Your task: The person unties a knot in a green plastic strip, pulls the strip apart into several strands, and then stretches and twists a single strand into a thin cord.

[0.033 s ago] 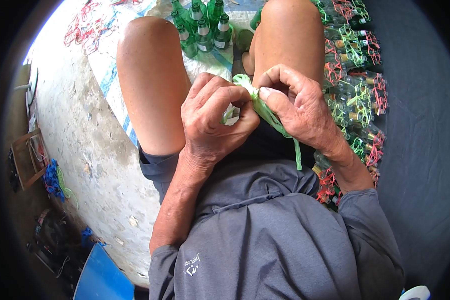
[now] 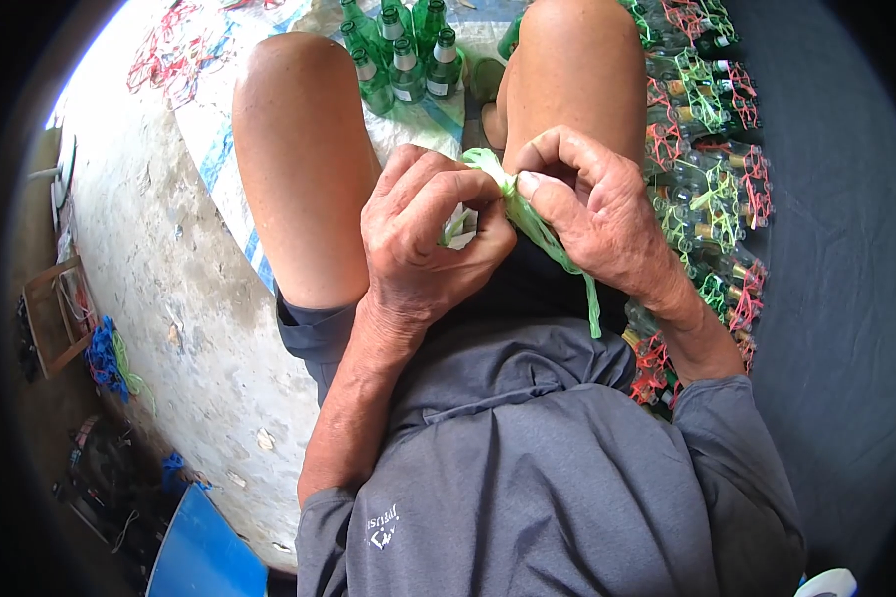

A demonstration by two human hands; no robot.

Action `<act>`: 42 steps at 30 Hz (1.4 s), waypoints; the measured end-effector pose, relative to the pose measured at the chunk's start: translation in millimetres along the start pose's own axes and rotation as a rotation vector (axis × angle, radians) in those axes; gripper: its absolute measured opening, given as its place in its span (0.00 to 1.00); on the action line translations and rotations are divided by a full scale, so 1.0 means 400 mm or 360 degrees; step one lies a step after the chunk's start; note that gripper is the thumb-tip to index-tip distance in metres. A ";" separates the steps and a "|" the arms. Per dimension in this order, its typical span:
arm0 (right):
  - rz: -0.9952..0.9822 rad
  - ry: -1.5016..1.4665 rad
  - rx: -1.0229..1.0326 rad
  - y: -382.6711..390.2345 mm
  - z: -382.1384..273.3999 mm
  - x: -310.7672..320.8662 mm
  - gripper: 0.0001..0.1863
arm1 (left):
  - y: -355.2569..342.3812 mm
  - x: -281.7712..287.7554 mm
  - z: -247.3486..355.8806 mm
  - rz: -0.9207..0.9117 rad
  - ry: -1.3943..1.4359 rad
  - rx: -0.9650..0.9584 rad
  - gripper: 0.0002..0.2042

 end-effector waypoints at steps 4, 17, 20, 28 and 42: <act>0.0025 0.0046 -0.0057 -0.008 -0.020 0.004 0.05 | 0.005 0.001 0.002 -0.0050 0.0098 0.0126 0.12; -0.0002 0.0582 0.0390 -0.022 -0.018 -0.006 0.04 | 0.009 -0.002 -0.012 -0.0042 -0.0116 0.0046 0.11; -0.0004 0.0569 0.0370 -0.017 -0.013 -0.012 0.05 | 0.013 -0.003 -0.015 -0.0035 -0.0198 0.0039 0.11; 0.0086 0.0065 -0.0123 -0.001 -0.015 -0.020 0.04 | 0.014 0.002 -0.010 0.0015 -0.0103 0.0115 0.10; -0.0218 0.0276 0.0089 -0.025 -0.029 0.010 0.06 | 0.014 0.003 -0.009 -0.0032 0.0166 0.0227 0.09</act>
Point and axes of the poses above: each hand's wrist, its own y-axis away from the middle knuckle, its own x-axis out of the back of the hand, z = x × y, the point moved 1 cm from there along -y, towards the middle knuckle, and after that the axes turned 13 degrees about x, right-handed, at the moved point
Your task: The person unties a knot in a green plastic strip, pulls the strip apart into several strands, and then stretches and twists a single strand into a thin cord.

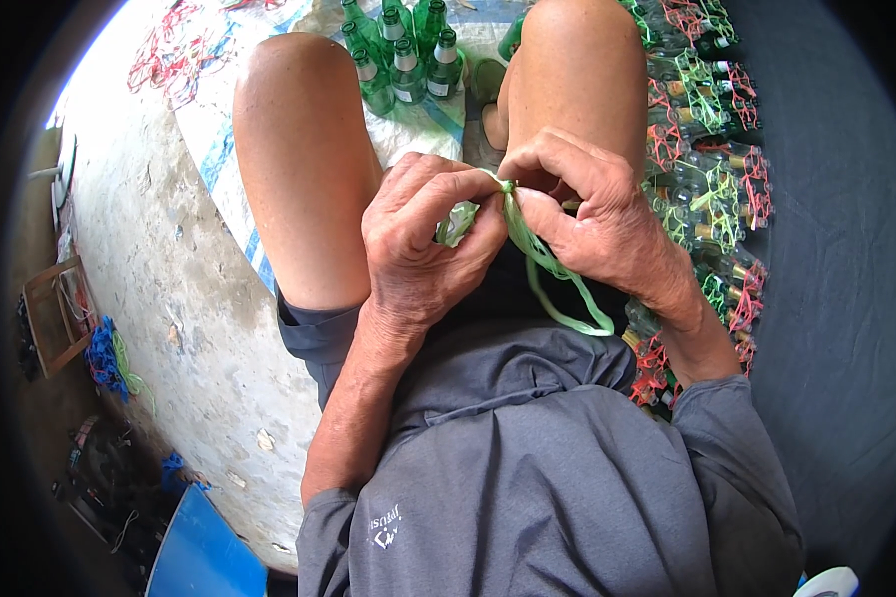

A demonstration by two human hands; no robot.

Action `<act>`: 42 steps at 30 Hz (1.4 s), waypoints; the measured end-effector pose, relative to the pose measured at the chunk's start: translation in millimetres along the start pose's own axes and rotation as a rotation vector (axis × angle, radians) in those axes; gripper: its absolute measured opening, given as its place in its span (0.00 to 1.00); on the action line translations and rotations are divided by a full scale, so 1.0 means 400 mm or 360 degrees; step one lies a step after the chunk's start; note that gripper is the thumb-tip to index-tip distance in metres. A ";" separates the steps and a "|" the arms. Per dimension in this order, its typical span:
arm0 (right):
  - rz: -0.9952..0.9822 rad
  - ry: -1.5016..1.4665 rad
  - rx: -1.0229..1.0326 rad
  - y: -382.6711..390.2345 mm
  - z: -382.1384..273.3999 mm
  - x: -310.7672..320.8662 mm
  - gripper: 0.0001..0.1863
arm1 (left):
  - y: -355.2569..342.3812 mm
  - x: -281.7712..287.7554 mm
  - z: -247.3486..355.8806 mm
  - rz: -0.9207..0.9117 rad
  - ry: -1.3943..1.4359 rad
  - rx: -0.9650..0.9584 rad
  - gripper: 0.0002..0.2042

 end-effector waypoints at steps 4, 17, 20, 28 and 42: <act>-0.0066 0.0191 0.0212 -0.005 0.009 0.009 0.05 | -0.001 0.000 0.001 -0.0012 -0.0016 0.0010 0.08; 0.0074 -0.0956 -0.0467 0.010 0.020 -0.006 0.07 | 0.012 0.011 0.014 -0.0006 0.0142 0.0317 0.08; 0.0051 -0.1059 -0.0529 0.009 0.023 -0.001 0.07 | 0.016 0.011 0.006 -0.0034 0.0288 0.0387 0.07; 0.0129 -0.1448 -0.0671 0.011 0.029 -0.006 0.07 | 0.012 0.011 -0.005 -0.0132 0.0431 0.0443 0.06; 0.0059 -0.0630 -0.0305 0.019 0.037 -0.020 0.07 | -0.008 0.051 0.030 -0.0481 0.0150 0.0629 0.06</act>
Point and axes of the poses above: each hand's wrist, its own y-axis away from the middle knuckle, its own x-axis out of the back of the hand, z = x × y, the point moved 1 cm from there along -y, towards the middle knuckle, and after that the axes turned 13 degrees about x, right-handed, at the moved point
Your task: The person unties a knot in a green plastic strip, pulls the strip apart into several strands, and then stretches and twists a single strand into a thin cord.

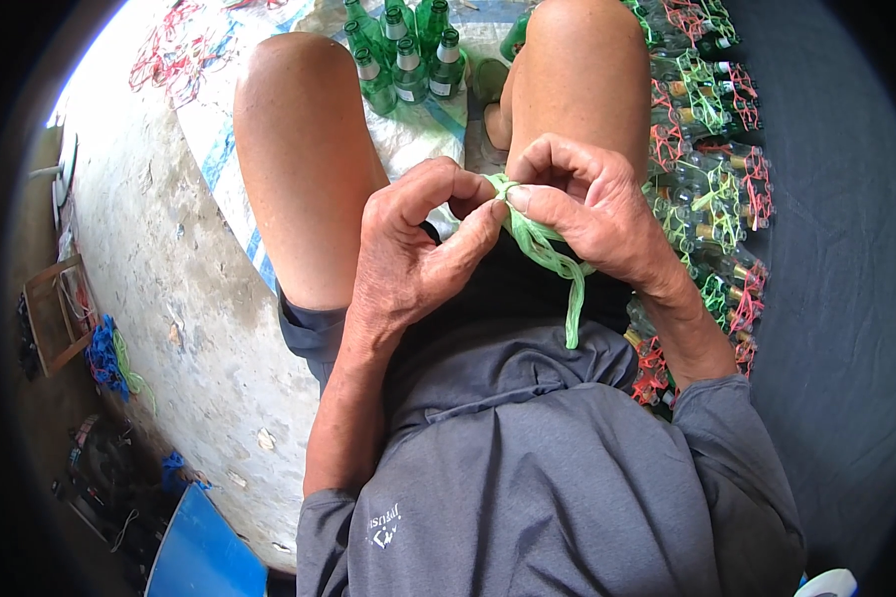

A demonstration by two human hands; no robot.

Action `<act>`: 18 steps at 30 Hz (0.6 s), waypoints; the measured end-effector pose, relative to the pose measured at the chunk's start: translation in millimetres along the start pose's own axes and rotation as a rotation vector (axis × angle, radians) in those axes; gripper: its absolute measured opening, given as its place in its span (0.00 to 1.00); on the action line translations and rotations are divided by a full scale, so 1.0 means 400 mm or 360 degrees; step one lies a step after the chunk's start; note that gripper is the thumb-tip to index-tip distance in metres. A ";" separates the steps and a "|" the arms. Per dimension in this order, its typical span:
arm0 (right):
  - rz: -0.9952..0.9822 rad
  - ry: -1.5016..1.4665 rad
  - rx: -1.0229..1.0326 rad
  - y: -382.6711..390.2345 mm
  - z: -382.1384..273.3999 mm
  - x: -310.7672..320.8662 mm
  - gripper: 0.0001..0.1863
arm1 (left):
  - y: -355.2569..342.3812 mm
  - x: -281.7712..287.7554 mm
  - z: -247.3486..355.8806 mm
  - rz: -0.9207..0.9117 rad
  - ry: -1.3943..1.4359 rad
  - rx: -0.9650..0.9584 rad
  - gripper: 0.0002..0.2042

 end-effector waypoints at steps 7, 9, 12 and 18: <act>0.0275 -0.0846 -0.0351 0.001 -0.008 -0.008 0.07 | 0.001 -0.006 -0.001 0.0099 0.0126 -0.0148 0.03; 0.0320 -0.0914 -0.0407 0.001 -0.006 -0.010 0.07 | 0.001 -0.011 -0.007 0.0127 0.0149 -0.0160 0.03; 0.0247 -0.0674 -0.0273 -0.001 -0.009 -0.012 0.07 | -0.001 -0.016 -0.021 0.0115 0.0200 -0.0147 0.04; 0.0108 0.0069 -0.0069 0.004 -0.021 -0.015 0.08 | -0.002 -0.021 -0.023 0.0073 0.0107 -0.0121 0.05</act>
Point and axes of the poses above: each hand's wrist, its own y-axis away from the middle knuckle, its own x-axis out of the back of the hand, z = x × y, the point moved 1 cm from there along -y, towards the middle knuckle, and after that the axes turned 13 degrees about x, right-handed, at the moved point
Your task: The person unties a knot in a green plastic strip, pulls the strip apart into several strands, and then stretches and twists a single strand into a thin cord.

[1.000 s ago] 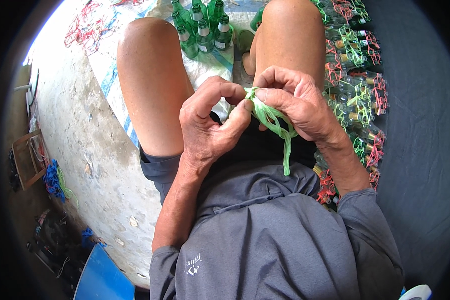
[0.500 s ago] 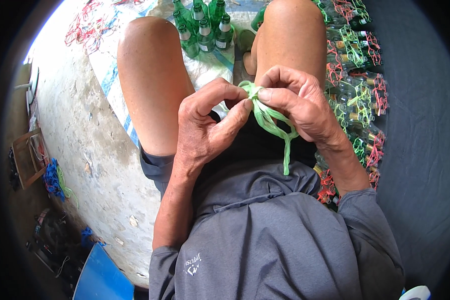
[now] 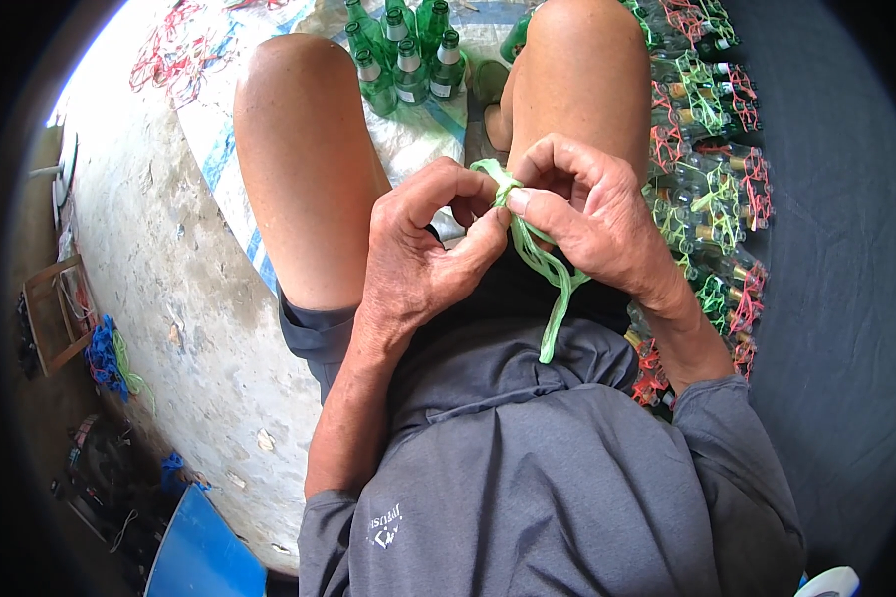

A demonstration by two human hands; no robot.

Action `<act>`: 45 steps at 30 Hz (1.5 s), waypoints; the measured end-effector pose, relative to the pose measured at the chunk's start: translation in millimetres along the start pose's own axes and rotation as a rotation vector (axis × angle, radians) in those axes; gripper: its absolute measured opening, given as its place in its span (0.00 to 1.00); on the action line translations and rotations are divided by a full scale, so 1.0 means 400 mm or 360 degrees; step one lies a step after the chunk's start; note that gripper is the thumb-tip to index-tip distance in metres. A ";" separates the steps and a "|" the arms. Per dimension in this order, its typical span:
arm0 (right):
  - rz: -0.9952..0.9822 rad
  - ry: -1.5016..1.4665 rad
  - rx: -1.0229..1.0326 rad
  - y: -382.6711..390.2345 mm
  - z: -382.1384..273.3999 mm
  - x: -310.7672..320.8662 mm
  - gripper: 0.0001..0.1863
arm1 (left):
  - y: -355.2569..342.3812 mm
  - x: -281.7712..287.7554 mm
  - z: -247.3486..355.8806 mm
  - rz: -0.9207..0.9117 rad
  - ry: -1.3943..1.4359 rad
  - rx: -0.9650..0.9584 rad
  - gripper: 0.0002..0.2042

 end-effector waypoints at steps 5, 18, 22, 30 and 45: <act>-0.0042 0.0123 -0.0044 -0.005 0.001 0.008 0.08 | 0.003 -0.001 -0.004 -0.0029 0.0024 0.0016 0.04; 0.0191 -0.0625 -0.0210 0.000 0.000 0.002 0.09 | 0.011 0.012 0.017 0.0064 0.0008 0.0038 0.03; 0.0007 -0.0317 -0.0234 -0.002 -0.019 0.011 0.08 | 0.012 0.006 0.011 0.0106 0.0109 0.0014 0.04; -0.0108 -0.0234 -0.0091 -0.001 0.000 0.011 0.05 | 0.015 0.004 -0.005 0.0013 0.0425 0.0176 0.02; 0.0187 -0.0513 -0.0109 0.002 0.012 -0.011 0.08 | 0.013 0.001 -0.014 -0.0168 0.0919 0.0446 0.03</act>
Point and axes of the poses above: each hand's wrist, its own y-axis away from the middle knuckle, its own x-axis out of the back of the hand, z = x × y, the point moved 1 cm from there along -y, towards the middle knuckle, and after that the axes turned 13 degrees about x, right-handed, at the moved point
